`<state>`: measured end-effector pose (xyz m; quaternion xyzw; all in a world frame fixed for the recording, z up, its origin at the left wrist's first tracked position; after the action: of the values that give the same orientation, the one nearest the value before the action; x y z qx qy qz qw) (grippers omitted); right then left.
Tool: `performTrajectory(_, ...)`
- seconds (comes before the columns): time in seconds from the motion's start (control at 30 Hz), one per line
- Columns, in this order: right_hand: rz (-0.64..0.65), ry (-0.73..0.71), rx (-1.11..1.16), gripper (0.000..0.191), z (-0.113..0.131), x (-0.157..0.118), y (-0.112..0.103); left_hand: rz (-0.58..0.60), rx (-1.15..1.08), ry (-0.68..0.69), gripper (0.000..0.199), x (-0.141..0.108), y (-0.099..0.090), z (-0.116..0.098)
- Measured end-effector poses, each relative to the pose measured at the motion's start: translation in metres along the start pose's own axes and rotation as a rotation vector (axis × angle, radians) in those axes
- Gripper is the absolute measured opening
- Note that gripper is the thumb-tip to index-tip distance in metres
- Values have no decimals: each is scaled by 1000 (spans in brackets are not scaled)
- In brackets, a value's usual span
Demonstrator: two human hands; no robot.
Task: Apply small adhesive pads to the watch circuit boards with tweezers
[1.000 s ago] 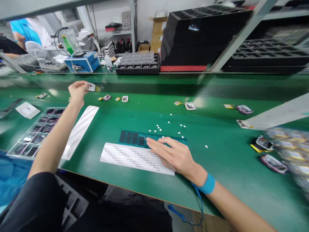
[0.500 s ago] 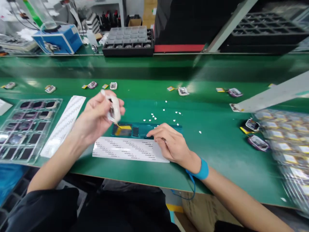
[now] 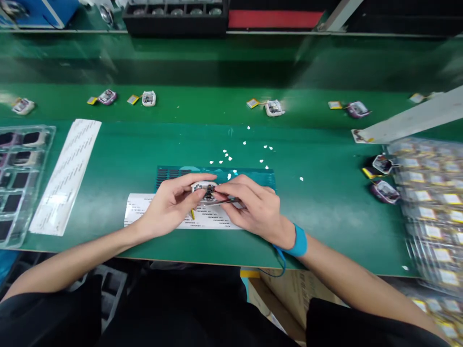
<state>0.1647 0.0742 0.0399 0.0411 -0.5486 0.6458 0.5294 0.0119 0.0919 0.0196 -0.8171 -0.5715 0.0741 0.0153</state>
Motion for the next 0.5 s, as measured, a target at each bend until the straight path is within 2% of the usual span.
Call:
performTrajectory(0.17,-25,-6,-30,16,1,-1,0,0,-36,-3,28,-6,2,-7)
performTrajectory(0.33,18,-87,-187,23,10,1,-4,-45,68,49,29,-9,1,-15)
performTrajectory(0.43,124,-115,-211,24,10,3,1,-79,93,33,27,-10,2,-7)
performTrajectory(0.5,211,-52,-136,19,4,5,7,-100,49,16,23,-9,2,0)
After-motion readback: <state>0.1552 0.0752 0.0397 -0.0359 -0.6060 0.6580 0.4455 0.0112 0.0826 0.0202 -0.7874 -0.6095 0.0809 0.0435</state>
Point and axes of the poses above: each hand's wrist, its own x-axis towards the middle knuckle, its own y-axis out of the palm, z = x × y, the point moved 7 cm from there along x, towards the middle knuckle, and after that the axes turned 1 degree about y, right-handed, at the moved point
